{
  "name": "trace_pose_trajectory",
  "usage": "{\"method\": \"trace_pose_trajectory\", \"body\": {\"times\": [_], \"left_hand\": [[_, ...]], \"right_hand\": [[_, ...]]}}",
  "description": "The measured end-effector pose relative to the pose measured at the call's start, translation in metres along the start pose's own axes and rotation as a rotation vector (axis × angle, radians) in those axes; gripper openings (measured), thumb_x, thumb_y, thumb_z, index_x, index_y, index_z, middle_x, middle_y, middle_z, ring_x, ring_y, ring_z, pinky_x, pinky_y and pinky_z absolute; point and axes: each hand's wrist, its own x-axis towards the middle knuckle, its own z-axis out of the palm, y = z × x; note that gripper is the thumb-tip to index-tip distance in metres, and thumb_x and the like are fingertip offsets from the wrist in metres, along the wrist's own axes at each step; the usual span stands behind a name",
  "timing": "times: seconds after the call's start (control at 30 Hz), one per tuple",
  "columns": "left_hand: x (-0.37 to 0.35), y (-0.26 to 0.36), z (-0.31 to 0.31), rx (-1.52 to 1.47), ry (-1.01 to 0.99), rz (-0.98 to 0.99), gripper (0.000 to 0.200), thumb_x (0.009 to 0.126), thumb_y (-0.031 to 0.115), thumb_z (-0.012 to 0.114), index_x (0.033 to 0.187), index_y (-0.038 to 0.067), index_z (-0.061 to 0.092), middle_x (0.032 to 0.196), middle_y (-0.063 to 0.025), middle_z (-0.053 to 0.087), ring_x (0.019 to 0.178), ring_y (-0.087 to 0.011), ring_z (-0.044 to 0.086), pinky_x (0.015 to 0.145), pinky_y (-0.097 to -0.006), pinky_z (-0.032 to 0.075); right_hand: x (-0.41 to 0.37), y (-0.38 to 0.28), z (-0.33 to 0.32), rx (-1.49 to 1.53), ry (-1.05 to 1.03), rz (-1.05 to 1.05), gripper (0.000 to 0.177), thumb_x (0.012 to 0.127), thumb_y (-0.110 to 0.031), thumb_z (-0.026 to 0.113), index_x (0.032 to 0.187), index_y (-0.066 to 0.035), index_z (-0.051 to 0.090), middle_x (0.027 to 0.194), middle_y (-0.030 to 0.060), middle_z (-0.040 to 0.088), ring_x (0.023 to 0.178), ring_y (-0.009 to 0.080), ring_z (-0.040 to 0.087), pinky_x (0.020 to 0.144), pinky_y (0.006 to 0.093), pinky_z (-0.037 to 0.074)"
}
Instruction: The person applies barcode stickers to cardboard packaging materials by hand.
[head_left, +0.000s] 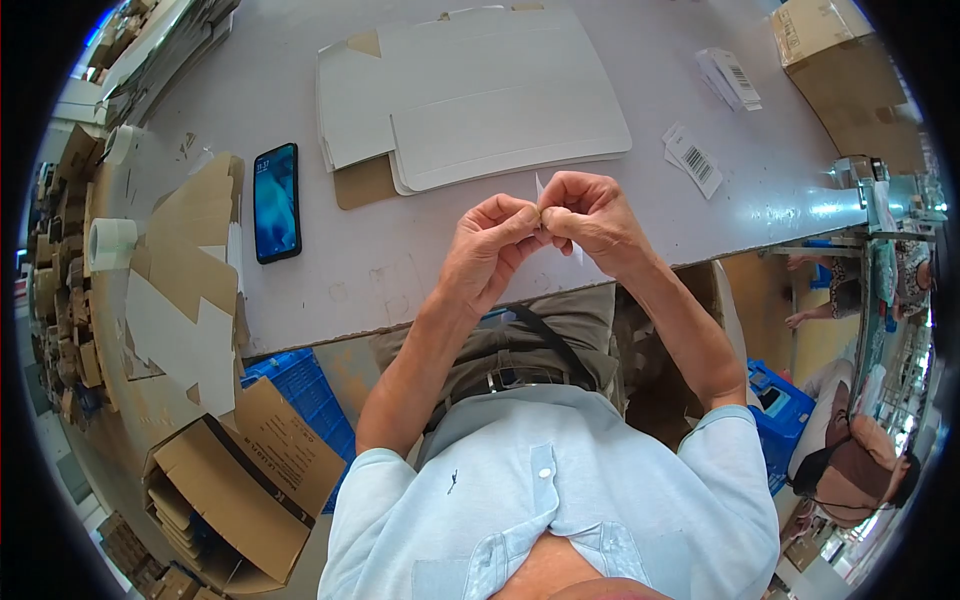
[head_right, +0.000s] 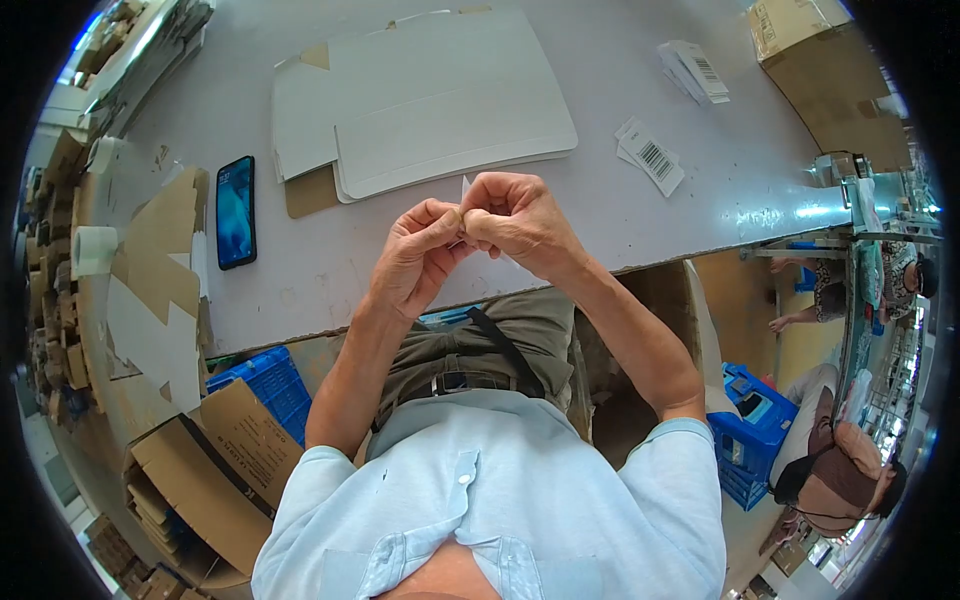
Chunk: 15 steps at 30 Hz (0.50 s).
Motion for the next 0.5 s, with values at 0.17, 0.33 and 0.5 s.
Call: {"method": "trace_pose_trajectory", "body": {"times": [0.17, 0.33, 0.5], "left_hand": [[-0.0008, -0.0034, -0.0053, -0.031, 0.035, -0.009, 0.017, 0.101, 0.015, 0.067, 0.098, -0.001, 0.066, 0.091, -0.0153, 0.07, 0.086, -0.0259, 0.071, 0.085, -0.0455, 0.06], [-0.0026, -0.0025, -0.0016, -0.042, 0.019, -0.029, 0.017, 0.101, 0.016, 0.066, 0.098, -0.001, 0.066, 0.09, -0.0153, 0.07, 0.086, -0.0261, 0.07, 0.084, -0.0446, 0.06], [-0.004, -0.0008, -0.0009, -0.009, 0.039, -0.035, 0.017, 0.1, 0.016, 0.067, 0.098, -0.001, 0.066, 0.089, -0.0147, 0.07, 0.086, -0.0254, 0.07, 0.084, -0.0445, 0.06]], "right_hand": [[-0.0026, -0.0023, 0.0008, 0.03, 0.009, 0.01, 0.006, 0.093, -0.005, 0.064, 0.088, -0.001, 0.066, 0.076, 0.0028, 0.066, 0.065, 0.0069, 0.062, 0.055, 0.022, 0.052], [-0.0057, -0.0043, -0.0016, 0.038, -0.014, 0.047, 0.009, 0.095, -0.008, 0.067, 0.092, 0.001, 0.067, 0.078, 0.0052, 0.068, 0.066, 0.0094, 0.065, 0.057, 0.023, 0.055], [-0.0065, -0.0042, -0.0002, 0.036, -0.023, 0.045, 0.008, 0.095, -0.006, 0.066, 0.093, 0.001, 0.067, 0.078, 0.0049, 0.068, 0.067, 0.0092, 0.065, 0.058, 0.0235, 0.055]]}}
